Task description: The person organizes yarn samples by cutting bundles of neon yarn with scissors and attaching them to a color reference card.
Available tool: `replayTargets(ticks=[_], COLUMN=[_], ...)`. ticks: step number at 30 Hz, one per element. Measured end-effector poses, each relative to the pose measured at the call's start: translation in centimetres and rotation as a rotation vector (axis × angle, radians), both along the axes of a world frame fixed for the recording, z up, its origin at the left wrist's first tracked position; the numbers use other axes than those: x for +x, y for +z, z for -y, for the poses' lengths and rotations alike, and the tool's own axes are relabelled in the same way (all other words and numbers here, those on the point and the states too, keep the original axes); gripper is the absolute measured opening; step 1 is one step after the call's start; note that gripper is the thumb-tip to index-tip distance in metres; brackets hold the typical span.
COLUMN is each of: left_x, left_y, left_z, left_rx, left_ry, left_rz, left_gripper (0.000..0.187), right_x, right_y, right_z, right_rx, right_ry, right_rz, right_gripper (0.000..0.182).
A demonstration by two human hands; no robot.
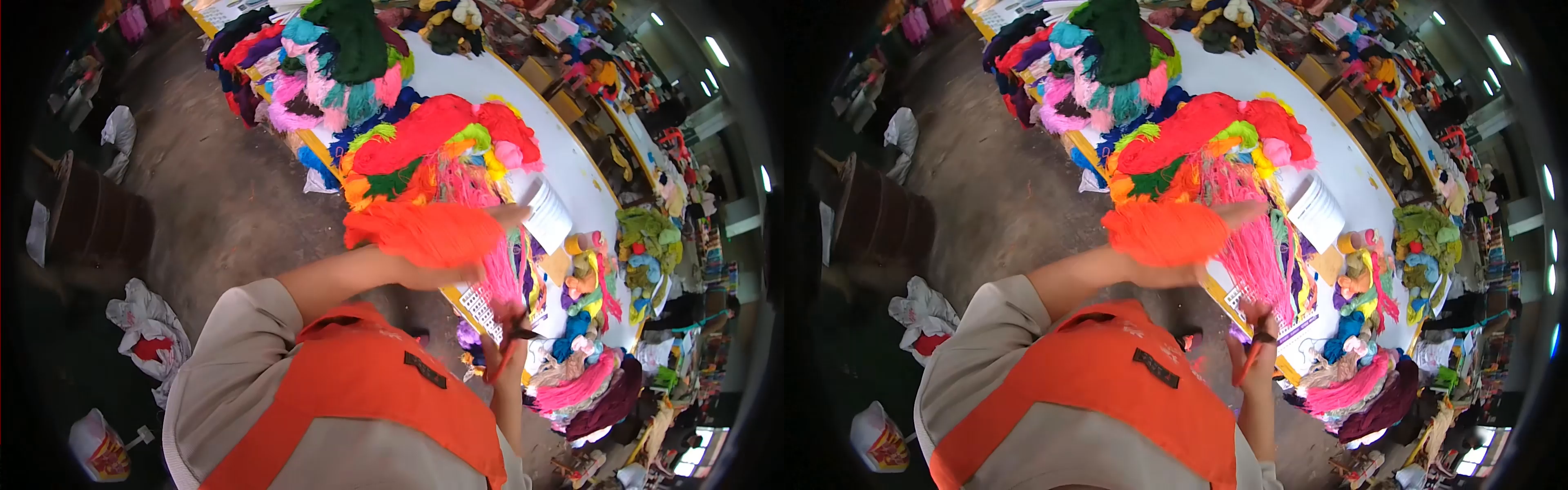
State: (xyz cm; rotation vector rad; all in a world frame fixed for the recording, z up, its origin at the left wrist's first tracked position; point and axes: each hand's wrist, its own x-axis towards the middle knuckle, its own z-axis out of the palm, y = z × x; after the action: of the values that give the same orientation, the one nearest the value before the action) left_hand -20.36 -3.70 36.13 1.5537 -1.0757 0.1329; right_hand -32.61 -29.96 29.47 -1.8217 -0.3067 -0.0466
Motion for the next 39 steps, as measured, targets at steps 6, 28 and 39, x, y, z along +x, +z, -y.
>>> replayTargets(ticks=[6,28,39], left_x=[1.0,6.3,-2.3], left_y=[3.5,0.7,3.0], left_z=[2.4,2.8,3.2], left_rx=[0.365,-1.287,-0.699], left_ry=[0.304,0.118,0.305], left_rz=[0.469,-1.03,-0.37], left_gripper=[0.093,0.021,0.031], right_x=[4.7,2.2,6.0], right_y=[6.8,1.8,5.1], right_z=[-8.6,-6.7,-10.1], right_rx=[0.23,0.708,0.319], right_ry=[0.031,0.337,0.184], right_rz=[0.193,-0.733,-0.056], right_gripper=[0.11,0.081,0.067])
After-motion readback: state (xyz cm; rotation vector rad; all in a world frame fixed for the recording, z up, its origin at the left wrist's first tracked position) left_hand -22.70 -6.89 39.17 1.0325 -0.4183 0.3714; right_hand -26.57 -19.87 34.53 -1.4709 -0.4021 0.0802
